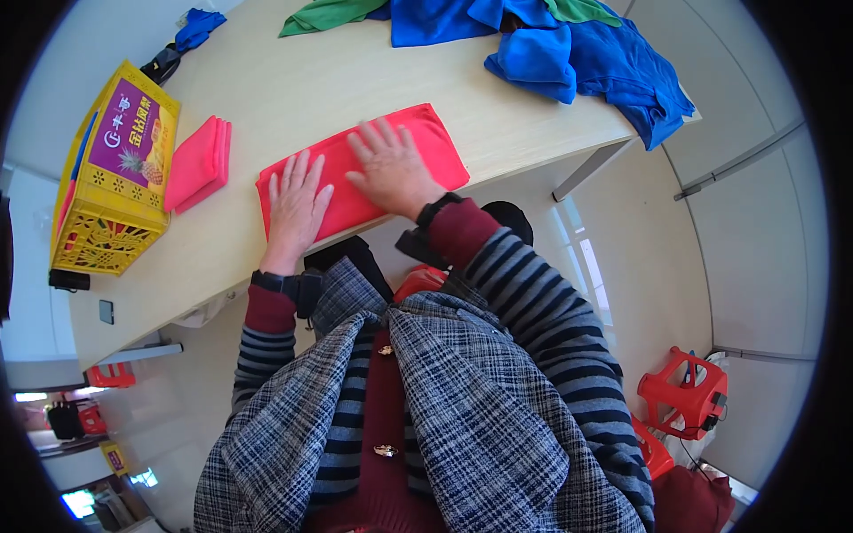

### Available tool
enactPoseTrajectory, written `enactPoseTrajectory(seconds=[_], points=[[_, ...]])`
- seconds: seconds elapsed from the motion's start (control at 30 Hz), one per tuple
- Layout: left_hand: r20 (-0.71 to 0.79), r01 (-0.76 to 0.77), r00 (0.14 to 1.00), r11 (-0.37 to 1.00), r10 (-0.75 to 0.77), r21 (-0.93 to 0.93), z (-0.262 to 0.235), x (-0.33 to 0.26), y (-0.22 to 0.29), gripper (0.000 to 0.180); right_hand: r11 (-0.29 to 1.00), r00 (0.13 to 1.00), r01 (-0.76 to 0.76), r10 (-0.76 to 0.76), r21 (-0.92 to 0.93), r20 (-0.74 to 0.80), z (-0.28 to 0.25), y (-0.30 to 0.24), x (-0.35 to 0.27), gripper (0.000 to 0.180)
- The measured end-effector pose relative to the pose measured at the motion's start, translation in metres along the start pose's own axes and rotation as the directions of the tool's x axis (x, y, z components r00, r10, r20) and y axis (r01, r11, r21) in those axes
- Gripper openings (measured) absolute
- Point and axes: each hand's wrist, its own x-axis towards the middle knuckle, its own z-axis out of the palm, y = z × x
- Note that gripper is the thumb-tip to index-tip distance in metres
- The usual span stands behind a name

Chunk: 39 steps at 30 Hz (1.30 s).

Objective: The person folds a red cloth by hand, smoothing it out and folding it into a square before stacking it with others. They then pick up a blue cloth from a pile, shake it out, and begin folding it on the table.

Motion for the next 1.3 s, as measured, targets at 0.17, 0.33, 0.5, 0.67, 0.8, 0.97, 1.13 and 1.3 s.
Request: enactPoseTrajectory(seconds=[0.17,0.33,0.5,0.67,0.8,0.97,1.13,1.3], points=[[0.019,-0.013,1.000,0.995,0.015,-0.104,0.028,0.016,-0.012,0.059,0.996,0.993,0.081,-0.083,0.023,0.079,0.020,-0.017,0.009,0.065],[0.015,0.003,1.000,1.000,-0.003,-0.024,0.023,0.014,-0.014,0.062,1.000,0.999,0.005,-0.006,0.020,0.037,0.017,0.010,0.005,0.065],[-0.013,0.050,0.999,0.999,-0.050,0.007,0.024,0.008,-0.030,0.063,0.993,0.994,-0.103,0.104,-0.063,0.025,0.006,0.046,-0.002,0.067],[-0.033,0.109,0.994,0.993,-0.107,0.043,0.027,0.004,-0.046,0.065,0.971,0.973,-0.222,0.227,-0.087,0.048,0.001,0.067,-0.009,0.068],[-0.007,0.207,0.978,0.978,-0.207,0.021,0.026,0.001,-0.062,0.066,0.971,0.972,-0.231,0.233,-0.065,0.037,0.000,0.080,-0.013,0.068],[-0.050,0.283,0.959,0.956,-0.280,0.071,0.016,-0.008,-0.070,0.066,0.972,0.971,-0.232,0.234,-0.046,0.053,-0.003,0.075,-0.013,0.067],[-0.071,0.446,0.893,0.895,-0.444,0.020,-0.012,-0.019,-0.054,0.057,0.963,0.970,-0.242,0.240,-0.119,-0.034,-0.012,0.054,-0.019,0.066],[-0.002,0.575,0.816,0.811,-0.579,-0.108,-0.012,-0.022,-0.054,0.042,0.998,0.997,-0.047,0.045,-0.033,-0.062,-0.009,-0.002,-0.025,0.062]])
